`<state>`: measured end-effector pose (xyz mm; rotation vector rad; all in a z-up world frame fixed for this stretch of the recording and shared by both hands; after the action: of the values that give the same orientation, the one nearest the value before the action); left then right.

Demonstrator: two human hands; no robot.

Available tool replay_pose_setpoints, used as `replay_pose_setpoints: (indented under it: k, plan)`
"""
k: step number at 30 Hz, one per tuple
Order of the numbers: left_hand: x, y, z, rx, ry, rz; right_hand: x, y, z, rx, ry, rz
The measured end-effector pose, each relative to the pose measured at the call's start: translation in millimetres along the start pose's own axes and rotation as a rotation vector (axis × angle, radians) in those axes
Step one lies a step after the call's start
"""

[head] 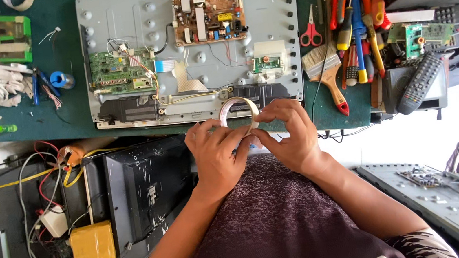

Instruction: The person works on the internal circuit board of a disassembled television, handling wires and components. They use scissors to cut a piece of white tape and apply it to a wire connector on the board.

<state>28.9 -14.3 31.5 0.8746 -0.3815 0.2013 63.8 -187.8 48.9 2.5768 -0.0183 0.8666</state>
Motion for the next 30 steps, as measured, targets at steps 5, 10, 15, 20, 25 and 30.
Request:
replay_pose_setpoints:
  k: [5,10,15,20,25,30]
  plan:
    - [2.8,-1.9,4.8,0.006,-0.019,-0.037,-2.7,1.6,4.0,-0.006,-0.004,0.017]
    - [2.8,-0.9,6.0,0.025,-0.039,-0.048,3.6,7.3,8.0,0.077,0.007,-0.03]
    - [0.0,-8.5,2.2,0.075,-0.079,-0.059,-10.6,1.2,31.5,0.119,-0.005,-0.099]
    - [-8.3,-20.6,-9.7,0.01,0.025,-0.139,-36.6,-8.5,55.9,0.277,-0.164,-0.214]
    - [9.0,-7.5,-0.9,-0.275,0.189,-0.222,-16.9,3.7,49.1,0.35,-0.185,-0.134]
    - [25.8,6.0,2.8,-0.495,0.24,-0.278,-3.0,10.2,49.1,0.281,-0.204,-0.186]
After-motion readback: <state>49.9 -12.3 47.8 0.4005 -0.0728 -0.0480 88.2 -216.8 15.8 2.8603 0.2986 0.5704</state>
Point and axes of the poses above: each hand's wrist, its own x-axis towards the middle knuckle, its own y-axis out of the back of the hand, z = x × y, the point moved 2 cm from there along x, towards the middle knuckle, and after that the axes turned 6 degrees about y, right-handed, at the moved point
